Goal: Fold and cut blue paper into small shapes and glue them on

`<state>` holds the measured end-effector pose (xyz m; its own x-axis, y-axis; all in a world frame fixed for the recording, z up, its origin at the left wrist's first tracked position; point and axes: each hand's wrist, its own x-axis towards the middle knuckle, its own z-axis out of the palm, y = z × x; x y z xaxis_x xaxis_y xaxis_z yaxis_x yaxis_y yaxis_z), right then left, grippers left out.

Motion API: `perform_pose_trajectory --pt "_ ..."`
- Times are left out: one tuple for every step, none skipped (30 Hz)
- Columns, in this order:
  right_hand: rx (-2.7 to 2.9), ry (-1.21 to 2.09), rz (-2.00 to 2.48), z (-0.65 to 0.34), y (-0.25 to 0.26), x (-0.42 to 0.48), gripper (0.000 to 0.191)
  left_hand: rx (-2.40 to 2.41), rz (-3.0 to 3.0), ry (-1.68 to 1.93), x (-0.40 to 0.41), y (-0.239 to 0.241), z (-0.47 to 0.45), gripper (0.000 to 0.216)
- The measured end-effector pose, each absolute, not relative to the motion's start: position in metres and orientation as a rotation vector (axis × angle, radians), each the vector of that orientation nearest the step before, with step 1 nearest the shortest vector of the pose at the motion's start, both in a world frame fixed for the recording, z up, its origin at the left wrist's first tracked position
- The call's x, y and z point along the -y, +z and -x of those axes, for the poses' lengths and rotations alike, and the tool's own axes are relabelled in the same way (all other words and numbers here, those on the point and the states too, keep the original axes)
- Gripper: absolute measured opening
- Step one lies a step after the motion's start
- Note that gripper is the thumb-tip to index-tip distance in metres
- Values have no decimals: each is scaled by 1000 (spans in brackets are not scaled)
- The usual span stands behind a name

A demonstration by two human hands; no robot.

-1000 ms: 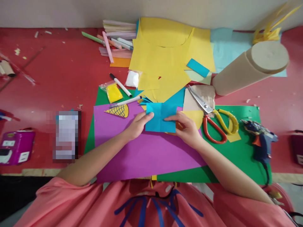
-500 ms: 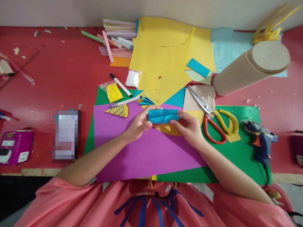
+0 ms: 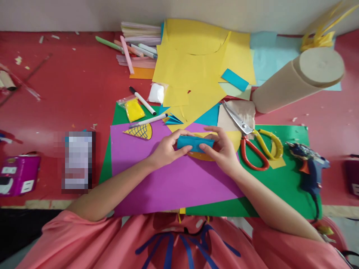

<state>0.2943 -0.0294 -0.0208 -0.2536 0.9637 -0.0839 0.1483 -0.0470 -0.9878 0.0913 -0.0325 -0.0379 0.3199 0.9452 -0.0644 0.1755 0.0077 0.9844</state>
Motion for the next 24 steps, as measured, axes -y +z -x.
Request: perform_pose_trajectory --pt "1506 1345 1270 -295 -21 29 31 -1088 -1445 842 33 -38 -91 37" --pt "1527 1312 1302 -295 -22 29 24 -1076 -1435 838 34 -38 -91 38" --pt "1541 1287 1327 -295 -23 29 20 -1060 -1416 838 34 -37 -91 39" --pt "1548 1272 1341 -295 -23 28 18 -1040 -1391 840 34 -37 -92 41" --pt "1553 1266 1351 -295 -24 28 16 -1019 -1363 840 35 -37 -92 42" --pt "1556 1266 1357 -295 -24 28 15 -1001 -1338 842 35 -36 -92 43" --pt "1559 1267 1358 -294 -24 28 15 -988 -1316 843 35 -35 -93 43" --pt "1563 1270 1360 -294 -24 28 15 -981 -1299 846 35 -34 -93 41" --pt "1569 1275 1362 -294 -24 28 15 -982 -1284 845 34 -33 -93 39" --pt "1574 1282 1361 -294 -24 28 16 -985 -1272 842 34 -32 -94 37" --pt "1578 1288 1358 -294 -23 28 16 -989 -1262 837 34 -31 -94 35" --pt "1581 1292 1355 -294 -23 28 16 -990 -1254 832 34 -30 -94 34" --pt "1584 1296 1354 -294 -23 28 16 -990 -1250 825 34 -30 -94 34" --pt "1587 1301 1353 -294 -22 28 16 -989 -1249 820 34 -30 -94 34" --pt "1590 1305 1352 -294 -22 28 16 -987 -1253 818 34 -30 -94 35" --pt "1592 1310 1349 -294 -21 28 16 -987 -1258 816 33 -30 -94 36" --pt "1593 1317 1342 -294 -21 28 16 -990 -1264 814 33 -31 -94 36" --pt "1594 1327 1334 -294 -21 28 15 -994 -1271 813 33 -31 -93 37" --pt "1594 1337 1327 -294 -20 28 15 -997 -1275 814 33 -31 -93 37" --pt "1594 1344 1321 -294 -20 28 15 -1000 -1276 815 33 -31 -94 37" --pt "1595 1350 1317 -294 -20 28 15 -1002 -1272 814 33 -31 -94 37" --pt "1598 1353 1314 -294 -20 28 15 -1003 -1266 813 33 -31 -94 37" --pt "1603 1355 1311 -294 -19 28 16 -1003 -1260 811 33 -31 -94 37" --pt "1608 1356 1306 -294 -19 27 16 -1004 -1253 809 33 -31 -94 37"
